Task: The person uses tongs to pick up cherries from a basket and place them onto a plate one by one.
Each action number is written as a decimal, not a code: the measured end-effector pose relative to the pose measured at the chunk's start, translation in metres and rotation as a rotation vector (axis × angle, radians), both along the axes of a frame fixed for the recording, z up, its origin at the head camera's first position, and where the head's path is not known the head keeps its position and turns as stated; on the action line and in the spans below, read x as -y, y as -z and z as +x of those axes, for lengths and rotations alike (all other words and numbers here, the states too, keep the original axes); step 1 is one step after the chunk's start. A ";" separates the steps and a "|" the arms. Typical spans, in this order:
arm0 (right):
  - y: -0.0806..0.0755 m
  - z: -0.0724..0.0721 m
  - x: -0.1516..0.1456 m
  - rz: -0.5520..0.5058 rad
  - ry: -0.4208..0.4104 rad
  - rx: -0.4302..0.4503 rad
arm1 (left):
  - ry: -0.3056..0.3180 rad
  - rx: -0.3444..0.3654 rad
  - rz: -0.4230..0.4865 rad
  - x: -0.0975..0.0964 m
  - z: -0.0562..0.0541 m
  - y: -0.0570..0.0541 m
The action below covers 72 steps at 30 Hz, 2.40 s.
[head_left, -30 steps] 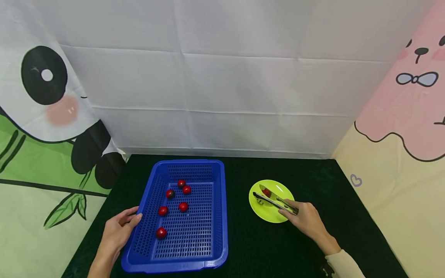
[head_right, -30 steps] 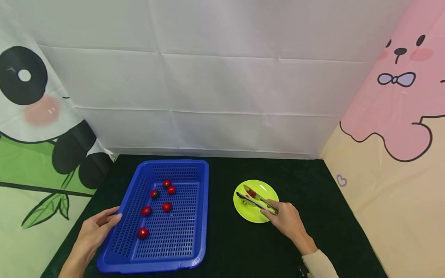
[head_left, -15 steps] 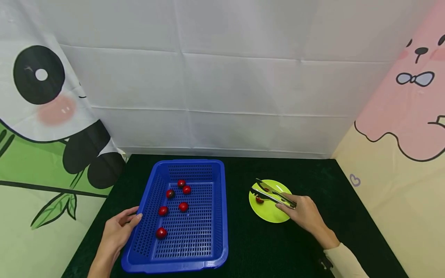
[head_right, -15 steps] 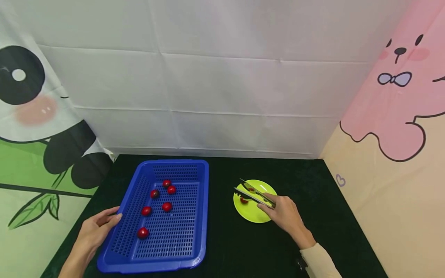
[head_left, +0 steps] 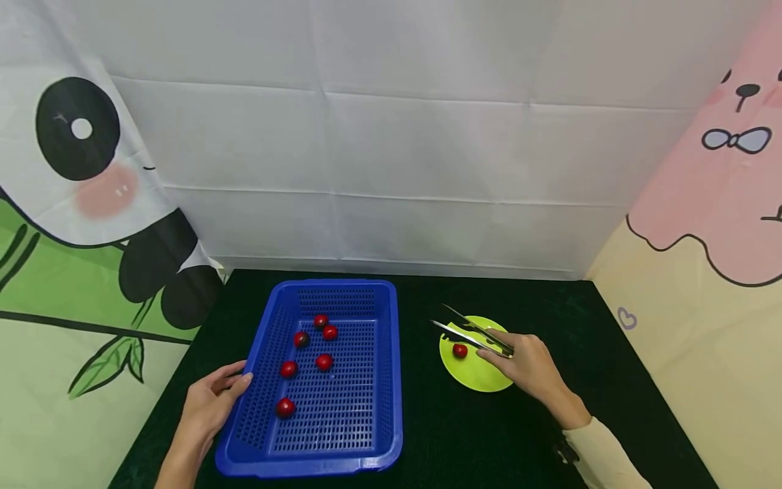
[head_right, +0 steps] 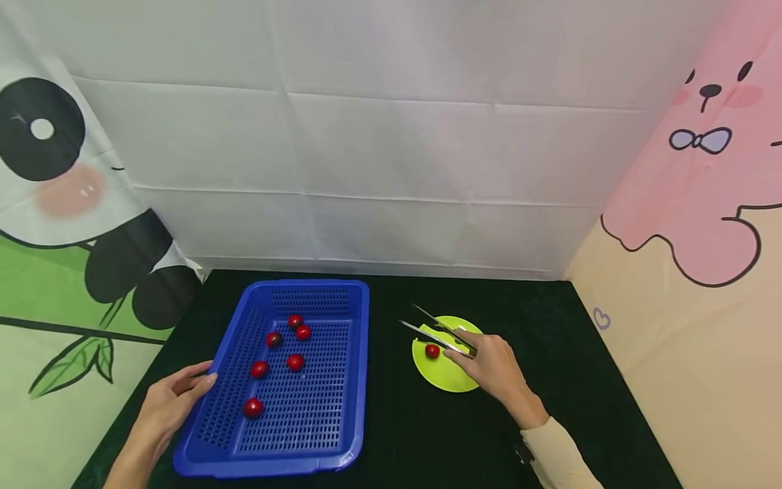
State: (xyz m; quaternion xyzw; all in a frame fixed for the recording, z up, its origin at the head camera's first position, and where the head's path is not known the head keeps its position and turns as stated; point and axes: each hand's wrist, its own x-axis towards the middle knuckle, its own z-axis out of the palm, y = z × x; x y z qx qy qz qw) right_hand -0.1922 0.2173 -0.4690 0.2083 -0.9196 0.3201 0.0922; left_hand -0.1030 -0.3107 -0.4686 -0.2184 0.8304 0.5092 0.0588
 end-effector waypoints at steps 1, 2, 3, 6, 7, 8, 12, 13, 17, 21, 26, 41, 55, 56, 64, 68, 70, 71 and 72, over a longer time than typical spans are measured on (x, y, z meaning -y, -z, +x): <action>-0.001 -0.001 0.001 -0.005 0.000 -0.002 | 0.001 -0.002 0.003 0.000 0.000 0.000; -0.002 -0.001 0.002 -0.008 0.000 -0.004 | 0.000 0.000 0.003 0.000 -0.001 0.000; -0.003 -0.002 0.003 -0.012 -0.005 -0.006 | -0.002 0.001 0.003 0.000 -0.001 0.000; -0.005 -0.003 0.008 -0.021 -0.018 -0.006 | -0.006 0.003 -0.005 0.000 0.000 0.001; -0.005 -0.003 0.009 -0.022 -0.023 -0.005 | -0.007 0.003 -0.006 0.000 0.000 0.001; -0.006 -0.004 0.011 -0.024 -0.027 -0.005 | -0.008 0.003 -0.008 0.000 0.000 0.002; -0.009 -0.005 0.017 -0.036 -0.050 -0.006 | -0.007 0.000 -0.009 0.000 0.001 0.002; -0.010 -0.006 0.019 -0.042 -0.057 -0.006 | -0.007 -0.001 -0.007 0.000 0.000 0.002; -0.014 -0.008 0.026 -0.052 -0.073 -0.011 | -0.003 0.001 -0.004 0.001 0.000 0.002; -0.018 -0.009 0.033 -0.055 -0.078 -0.027 | -0.001 0.010 -0.008 0.001 0.000 0.002; -0.021 -0.012 0.043 -0.069 -0.094 -0.026 | -0.004 0.016 -0.012 0.002 0.000 0.002; -0.032 -0.016 0.069 -0.099 -0.203 0.025 | 0.000 0.016 -0.026 0.003 -0.001 0.004; -0.033 -0.023 0.098 -0.044 -0.257 0.014 | -0.011 0.028 -0.045 0.001 -0.004 0.004; -0.033 -0.023 0.100 -0.041 -0.261 0.019 | -0.011 0.026 -0.047 0.001 -0.004 0.004; -0.033 -0.025 0.116 -0.011 -0.269 0.036 | -0.006 0.028 -0.039 0.001 -0.005 0.003; -0.033 -0.026 0.125 0.020 -0.273 0.034 | -0.006 0.032 -0.032 0.002 -0.004 0.004; -0.032 -0.026 0.129 0.037 -0.281 0.035 | -0.007 0.031 -0.032 0.003 -0.004 0.004; -0.032 -0.026 0.131 0.043 -0.285 0.039 | -0.006 0.027 -0.033 0.003 -0.003 0.004; -0.032 -0.027 0.133 0.049 -0.287 0.044 | -0.006 0.026 -0.034 0.003 -0.003 0.004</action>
